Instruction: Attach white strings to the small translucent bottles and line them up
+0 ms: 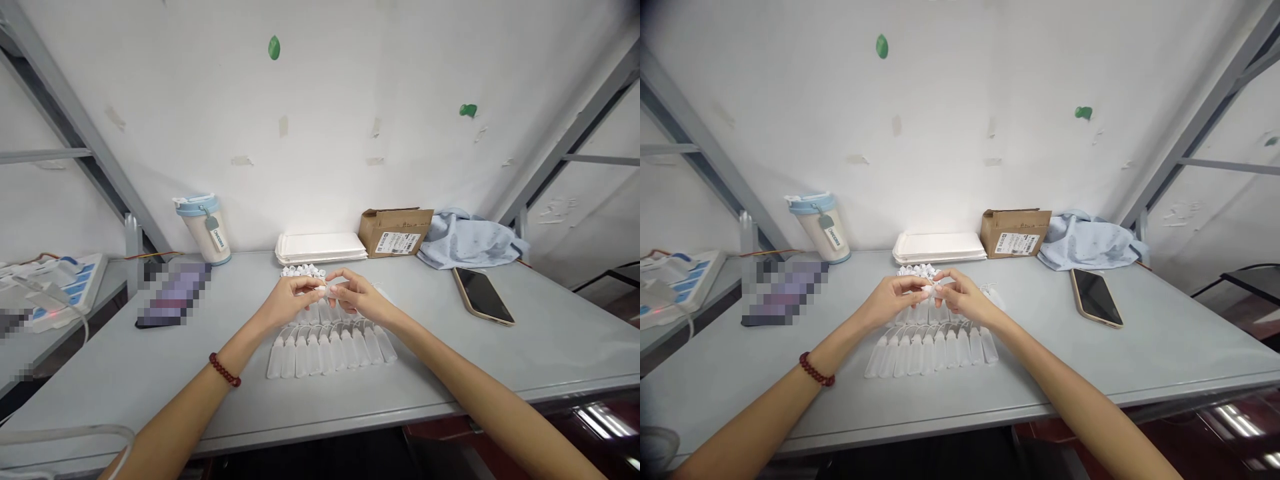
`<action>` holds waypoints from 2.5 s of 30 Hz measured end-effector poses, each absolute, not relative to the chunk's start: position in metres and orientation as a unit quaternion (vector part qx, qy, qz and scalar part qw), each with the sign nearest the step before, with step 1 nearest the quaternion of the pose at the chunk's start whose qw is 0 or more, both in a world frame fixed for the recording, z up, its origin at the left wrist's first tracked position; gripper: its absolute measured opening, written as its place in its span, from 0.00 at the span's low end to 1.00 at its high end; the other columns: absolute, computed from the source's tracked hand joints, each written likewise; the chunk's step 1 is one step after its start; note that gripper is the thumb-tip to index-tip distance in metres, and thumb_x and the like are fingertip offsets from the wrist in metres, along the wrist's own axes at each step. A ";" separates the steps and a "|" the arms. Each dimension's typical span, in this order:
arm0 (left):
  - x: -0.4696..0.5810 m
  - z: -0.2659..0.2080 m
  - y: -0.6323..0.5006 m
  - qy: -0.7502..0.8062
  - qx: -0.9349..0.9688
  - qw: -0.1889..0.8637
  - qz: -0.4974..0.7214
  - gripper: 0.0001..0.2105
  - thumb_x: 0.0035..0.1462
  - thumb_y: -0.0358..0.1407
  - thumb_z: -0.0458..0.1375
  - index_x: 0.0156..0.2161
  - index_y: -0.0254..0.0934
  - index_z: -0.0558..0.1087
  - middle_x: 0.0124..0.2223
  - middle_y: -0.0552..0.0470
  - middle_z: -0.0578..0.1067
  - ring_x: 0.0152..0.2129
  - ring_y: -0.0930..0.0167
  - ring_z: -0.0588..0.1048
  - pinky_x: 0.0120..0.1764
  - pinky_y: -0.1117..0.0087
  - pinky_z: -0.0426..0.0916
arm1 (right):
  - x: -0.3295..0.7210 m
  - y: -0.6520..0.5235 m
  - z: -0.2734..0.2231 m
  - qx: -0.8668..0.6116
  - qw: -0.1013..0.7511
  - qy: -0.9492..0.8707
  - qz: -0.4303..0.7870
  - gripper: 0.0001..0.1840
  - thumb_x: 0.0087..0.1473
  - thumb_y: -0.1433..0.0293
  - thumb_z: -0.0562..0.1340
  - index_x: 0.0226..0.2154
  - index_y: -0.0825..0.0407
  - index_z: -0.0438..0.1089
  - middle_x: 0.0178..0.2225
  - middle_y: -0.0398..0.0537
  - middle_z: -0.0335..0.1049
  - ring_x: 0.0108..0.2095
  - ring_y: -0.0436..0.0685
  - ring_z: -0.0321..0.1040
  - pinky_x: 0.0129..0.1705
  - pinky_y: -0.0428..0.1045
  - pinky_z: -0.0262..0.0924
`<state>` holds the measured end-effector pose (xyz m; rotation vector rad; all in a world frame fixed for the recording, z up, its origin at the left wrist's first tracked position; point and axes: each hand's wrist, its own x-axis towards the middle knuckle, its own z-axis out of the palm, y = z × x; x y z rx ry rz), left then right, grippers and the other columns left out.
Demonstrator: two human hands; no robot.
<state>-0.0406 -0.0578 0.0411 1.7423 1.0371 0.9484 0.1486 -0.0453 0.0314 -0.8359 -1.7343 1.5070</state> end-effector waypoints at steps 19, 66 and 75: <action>-0.040 0.039 -0.059 0.412 0.731 0.409 0.359 0.14 0.54 0.44 0.55 0.35 0.36 0.77 0.34 0.50 0.77 0.28 0.71 0.71 0.28 0.73 0.67 | 0.150 -0.045 0.032 -0.313 0.325 -0.657 0.604 0.17 0.54 0.56 0.58 0.40 0.49 0.60 0.22 0.37 0.63 0.16 0.43 0.42 0.19 0.43 0.39; -0.026 0.031 -0.068 0.468 0.698 0.362 0.405 0.21 0.60 0.47 0.45 0.23 0.35 0.66 0.21 0.53 0.69 0.20 0.73 0.68 0.26 0.73 0.63 | 0.145 -0.050 0.037 -0.357 0.391 -0.648 0.547 0.22 0.50 0.51 0.58 0.24 0.52 0.57 0.16 0.33 0.43 0.16 0.43 0.41 0.18 0.43 0.38; -0.026 0.033 -0.065 0.469 0.662 0.413 0.413 0.20 0.56 0.50 0.50 0.22 0.36 0.64 0.19 0.58 0.64 0.17 0.76 0.65 0.24 0.74 0.62 | 0.147 -0.048 0.029 -0.379 0.403 -0.725 0.411 0.19 0.54 0.54 0.56 0.33 0.54 0.67 0.18 0.37 0.51 0.19 0.45 0.45 0.20 0.43 0.40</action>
